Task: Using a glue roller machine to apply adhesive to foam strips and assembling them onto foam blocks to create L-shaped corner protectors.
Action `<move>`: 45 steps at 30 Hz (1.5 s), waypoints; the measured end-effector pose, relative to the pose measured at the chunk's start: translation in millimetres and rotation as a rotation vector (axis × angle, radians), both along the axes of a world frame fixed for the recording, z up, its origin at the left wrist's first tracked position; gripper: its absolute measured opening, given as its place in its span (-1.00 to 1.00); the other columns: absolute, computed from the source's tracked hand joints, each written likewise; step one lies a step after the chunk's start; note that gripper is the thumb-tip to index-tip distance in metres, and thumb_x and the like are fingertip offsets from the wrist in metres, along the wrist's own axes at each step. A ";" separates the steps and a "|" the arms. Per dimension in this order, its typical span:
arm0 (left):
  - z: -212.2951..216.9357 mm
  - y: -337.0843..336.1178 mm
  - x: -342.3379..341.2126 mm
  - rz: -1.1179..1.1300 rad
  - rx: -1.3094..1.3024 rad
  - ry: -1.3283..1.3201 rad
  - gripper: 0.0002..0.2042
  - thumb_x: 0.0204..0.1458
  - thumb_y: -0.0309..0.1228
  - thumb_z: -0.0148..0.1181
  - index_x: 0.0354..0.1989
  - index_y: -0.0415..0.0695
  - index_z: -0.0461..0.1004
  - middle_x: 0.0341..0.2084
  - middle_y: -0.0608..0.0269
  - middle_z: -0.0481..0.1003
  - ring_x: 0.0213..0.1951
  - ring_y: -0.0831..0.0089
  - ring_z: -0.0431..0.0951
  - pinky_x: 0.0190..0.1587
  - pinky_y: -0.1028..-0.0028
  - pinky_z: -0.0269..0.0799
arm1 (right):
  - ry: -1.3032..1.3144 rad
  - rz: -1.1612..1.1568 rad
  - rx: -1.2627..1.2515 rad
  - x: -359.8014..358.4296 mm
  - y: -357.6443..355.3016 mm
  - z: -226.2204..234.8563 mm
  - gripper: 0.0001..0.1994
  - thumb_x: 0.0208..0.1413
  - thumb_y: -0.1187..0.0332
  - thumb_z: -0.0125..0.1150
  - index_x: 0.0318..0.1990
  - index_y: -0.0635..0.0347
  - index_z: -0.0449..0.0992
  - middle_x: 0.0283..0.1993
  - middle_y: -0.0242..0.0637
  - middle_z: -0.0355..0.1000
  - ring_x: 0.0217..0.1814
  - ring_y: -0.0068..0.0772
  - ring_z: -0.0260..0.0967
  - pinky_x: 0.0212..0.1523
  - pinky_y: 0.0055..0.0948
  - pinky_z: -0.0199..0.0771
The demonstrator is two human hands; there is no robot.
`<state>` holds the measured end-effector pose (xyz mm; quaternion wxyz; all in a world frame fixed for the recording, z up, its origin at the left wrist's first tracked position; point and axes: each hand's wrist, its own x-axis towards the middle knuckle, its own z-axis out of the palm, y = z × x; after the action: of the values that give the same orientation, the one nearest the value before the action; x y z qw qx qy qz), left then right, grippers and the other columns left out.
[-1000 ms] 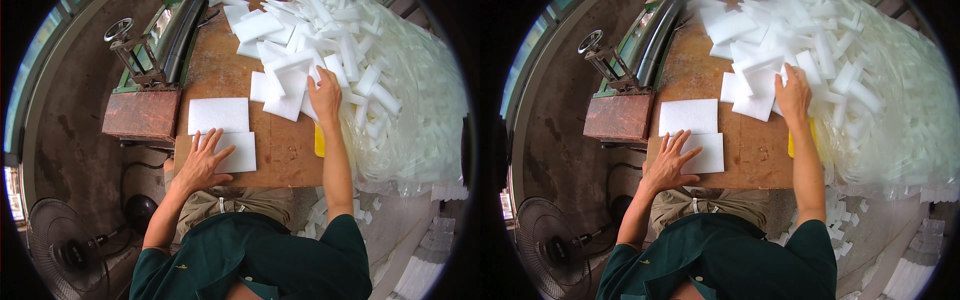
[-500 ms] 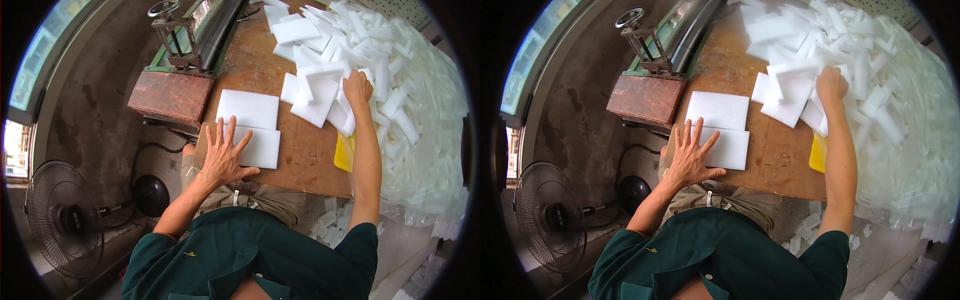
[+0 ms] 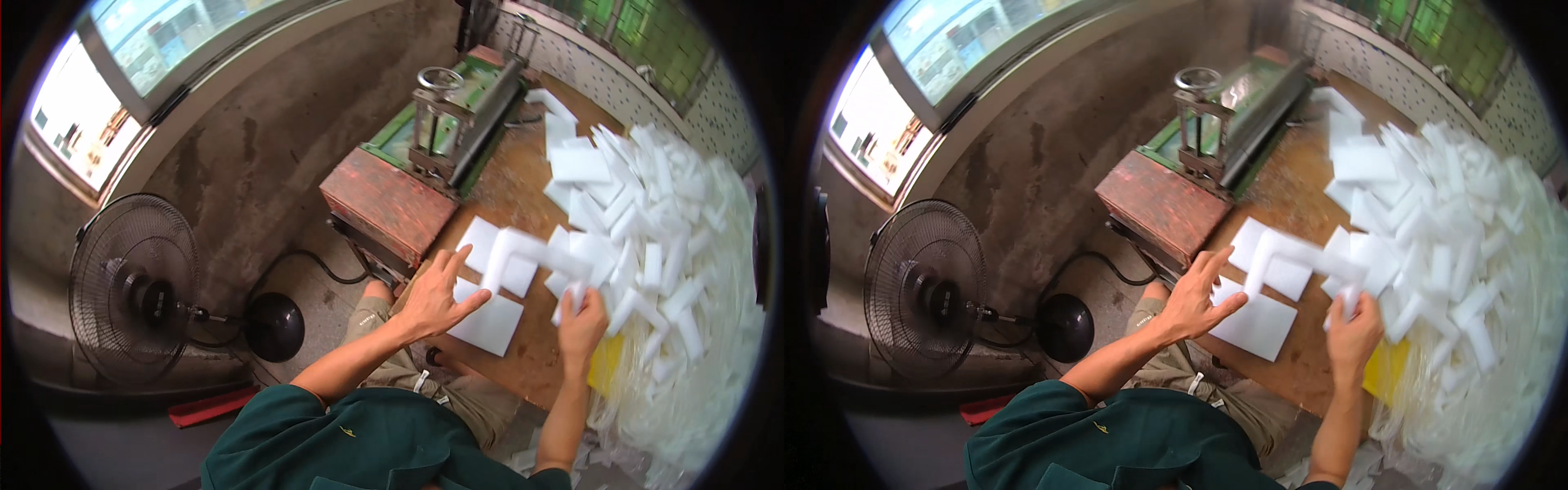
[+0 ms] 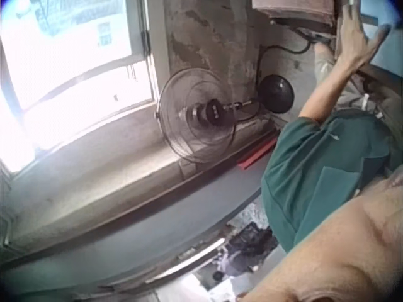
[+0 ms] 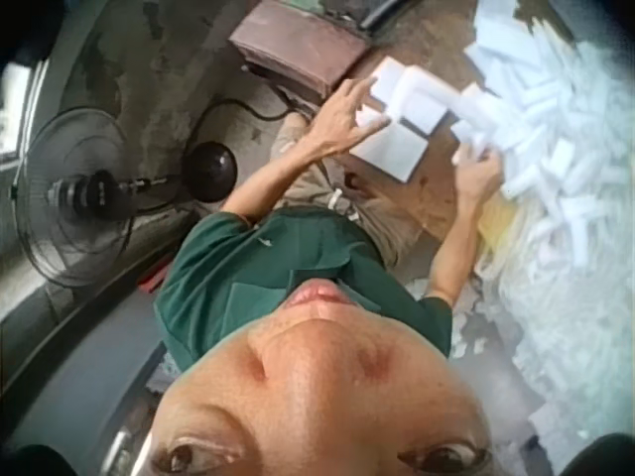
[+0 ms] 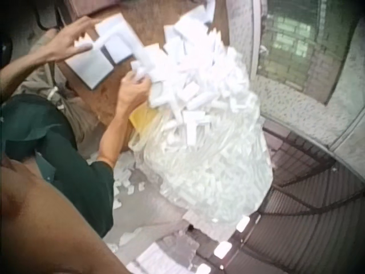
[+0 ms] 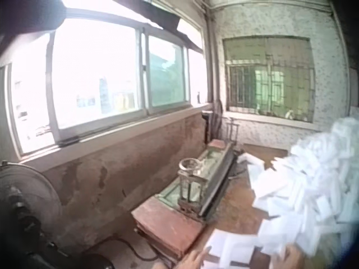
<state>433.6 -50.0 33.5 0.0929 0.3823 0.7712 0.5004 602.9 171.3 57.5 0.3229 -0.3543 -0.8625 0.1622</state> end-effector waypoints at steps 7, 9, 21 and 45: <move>-13.0 -13.5 -14.7 0.235 -0.174 0.116 -0.53 0.10 -0.27 0.26 0.13 -0.25 0.37 -0.19 -0.11 0.39 -0.23 -0.09 0.54 -0.16 0.05 0.48 | 0.088 0.324 -0.158 -13.1 -62.3 -17.0 -0.76 0.09 0.34 0.33 -0.20 0.31 0.48 -0.47 -0.21 0.30 -0.51 -0.18 0.28 -0.44 -0.24 0.34; -23.4 -28.0 -32.3 0.344 -0.218 0.182 -0.70 0.05 -0.34 0.28 -0.11 -0.23 0.45 -0.23 -0.09 0.42 -0.24 -0.05 0.53 -0.19 0.10 0.48 | 0.107 0.438 -0.260 -24.3 -50.7 -21.7 -0.72 0.12 0.34 0.32 -0.10 0.32 0.50 -0.43 -0.24 0.30 -0.49 -0.23 0.26 -0.45 -0.29 0.34; 17.6 -107.5 -210.7 0.546 -0.124 0.432 -0.71 0.19 -0.34 0.23 0.01 -0.25 0.54 -0.31 0.05 0.52 -0.28 0.29 0.53 -0.15 0.34 0.44 | -0.423 0.546 0.144 -67.8 19.3 -74.6 -0.49 0.02 0.18 0.43 0.16 0.06 0.53 0.25 -0.01 0.29 0.36 0.10 0.18 0.30 0.06 0.26; -32.2 58.1 -457.8 0.229 -0.321 0.380 -0.67 0.08 -0.20 0.21 -0.17 -0.24 0.61 -0.42 -0.14 0.59 -0.30 0.06 0.65 -0.18 0.21 0.50 | -0.206 0.522 -0.299 -182.3 54.5 -14.4 -0.67 0.13 0.33 0.34 -0.01 0.34 0.59 -0.22 -0.11 0.58 -0.25 -0.32 0.56 -0.22 -0.37 0.55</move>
<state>-24.2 8.1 1.3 -0.0513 0.3602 0.8825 0.2982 420.6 225.8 43.1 0.1257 -0.1791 -0.9191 0.3277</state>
